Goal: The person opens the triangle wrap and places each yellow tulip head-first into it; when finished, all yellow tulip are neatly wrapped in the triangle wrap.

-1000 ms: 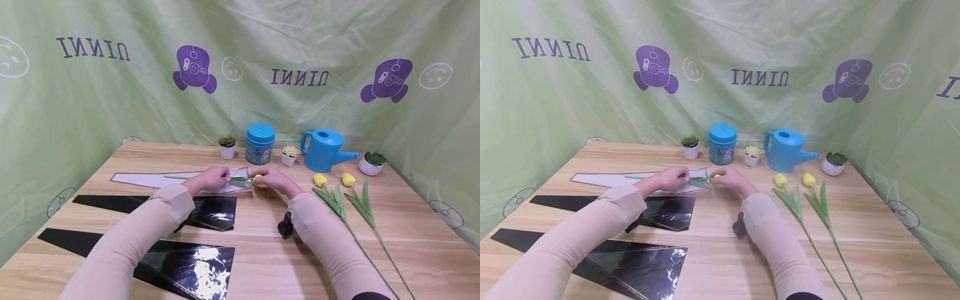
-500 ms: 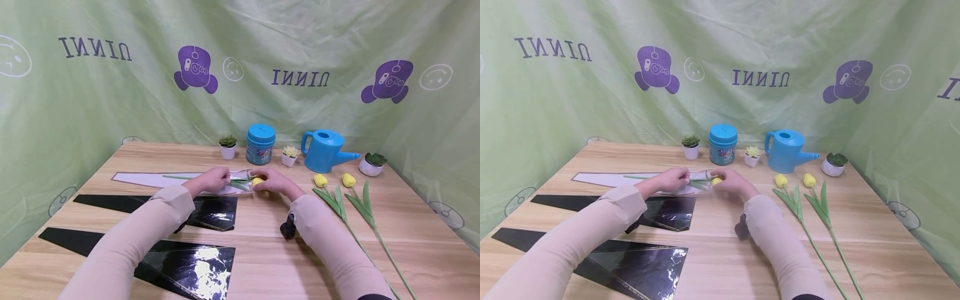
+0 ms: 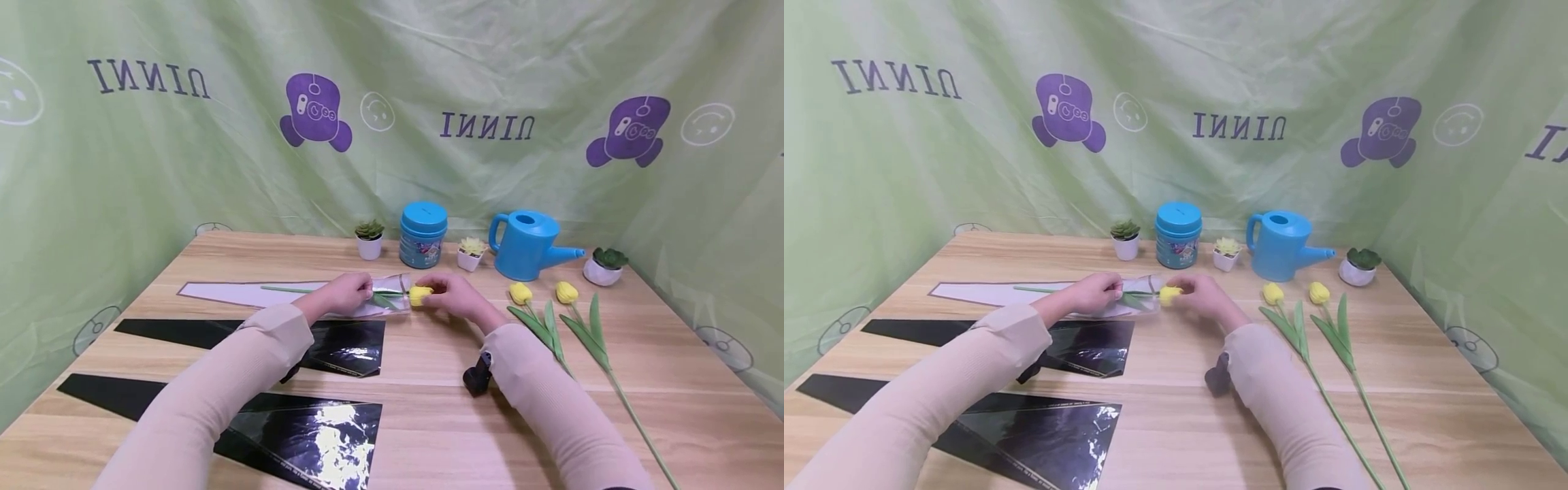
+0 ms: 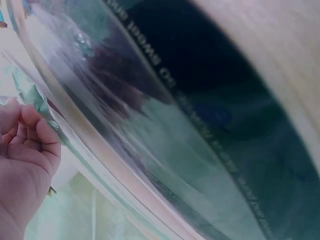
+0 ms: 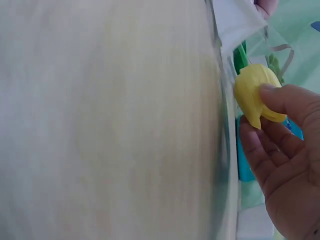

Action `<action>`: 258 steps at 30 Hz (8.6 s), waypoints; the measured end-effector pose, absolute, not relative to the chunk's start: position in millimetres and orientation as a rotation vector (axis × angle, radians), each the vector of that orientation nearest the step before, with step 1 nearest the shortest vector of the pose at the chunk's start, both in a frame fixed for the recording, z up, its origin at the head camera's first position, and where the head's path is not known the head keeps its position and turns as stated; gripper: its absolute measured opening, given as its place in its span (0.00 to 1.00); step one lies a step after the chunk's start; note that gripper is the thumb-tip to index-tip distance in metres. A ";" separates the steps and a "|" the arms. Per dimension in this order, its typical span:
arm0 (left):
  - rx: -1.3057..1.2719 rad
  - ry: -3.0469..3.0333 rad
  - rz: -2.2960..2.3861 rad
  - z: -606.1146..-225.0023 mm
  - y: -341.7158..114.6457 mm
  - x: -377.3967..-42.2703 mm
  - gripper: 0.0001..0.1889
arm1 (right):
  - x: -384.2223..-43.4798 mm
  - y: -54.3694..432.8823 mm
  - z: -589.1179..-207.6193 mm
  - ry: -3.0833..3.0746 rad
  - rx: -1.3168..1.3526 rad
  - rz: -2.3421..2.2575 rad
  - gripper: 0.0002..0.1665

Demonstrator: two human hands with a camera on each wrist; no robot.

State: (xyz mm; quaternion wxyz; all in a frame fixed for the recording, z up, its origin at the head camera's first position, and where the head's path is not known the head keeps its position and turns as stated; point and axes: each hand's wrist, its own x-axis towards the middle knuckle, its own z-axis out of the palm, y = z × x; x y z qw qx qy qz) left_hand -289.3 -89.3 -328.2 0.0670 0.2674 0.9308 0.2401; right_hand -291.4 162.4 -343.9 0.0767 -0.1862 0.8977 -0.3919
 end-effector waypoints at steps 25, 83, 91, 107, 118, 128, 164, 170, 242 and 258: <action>0.799 2.819 0.737 -327.1 -85.9 -288.6 0.07 | -290.4 133.8 -350.8 2.584 -0.437 -1.382 0.23; 0.671 2.908 0.699 -322.1 -87.3 -306.9 0.07 | -291.2 156.6 -330.6 2.316 -0.091 -1.851 0.22; 0.585 2.939 0.654 -322.0 -86.0 -308.4 0.04 | -261.1 201.5 -309.3 2.322 -0.059 -1.885 0.24; 0.687 2.945 0.527 -313.3 -102.1 -302.1 0.06 | -178.1 297.6 -297.9 2.612 -0.027 -1.489 0.35; 0.744 2.862 0.730 -300.1 -105.2 -280.1 0.18 | -138.1 340.8 -308.0 2.706 0.049 -1.196 0.33; 0.837 2.616 0.806 -298.4 -99.8 -247.6 0.21 | -124.1 351.8 -316.2 2.634 0.030 -1.079 0.33; 0.778 2.544 0.765 -334.3 -105.5 -226.3 0.16 | -141.8 344.4 -323.7 2.570 0.135 -1.011 0.28; 0.755 2.563 0.731 -333.1 -105.2 -225.2 0.16 | -142.0 340.1 -321.7 2.579 0.101 -1.021 0.26; 0.598 2.267 1.183 -339.5 -115.4 -229.4 0.13 | -164.6 292.2 -321.8 2.570 0.120 -1.478 0.32; 0.661 2.406 0.985 -332.2 -107.2 -230.4 0.11 | -171.1 264.7 -315.3 2.048 0.092 -2.221 0.19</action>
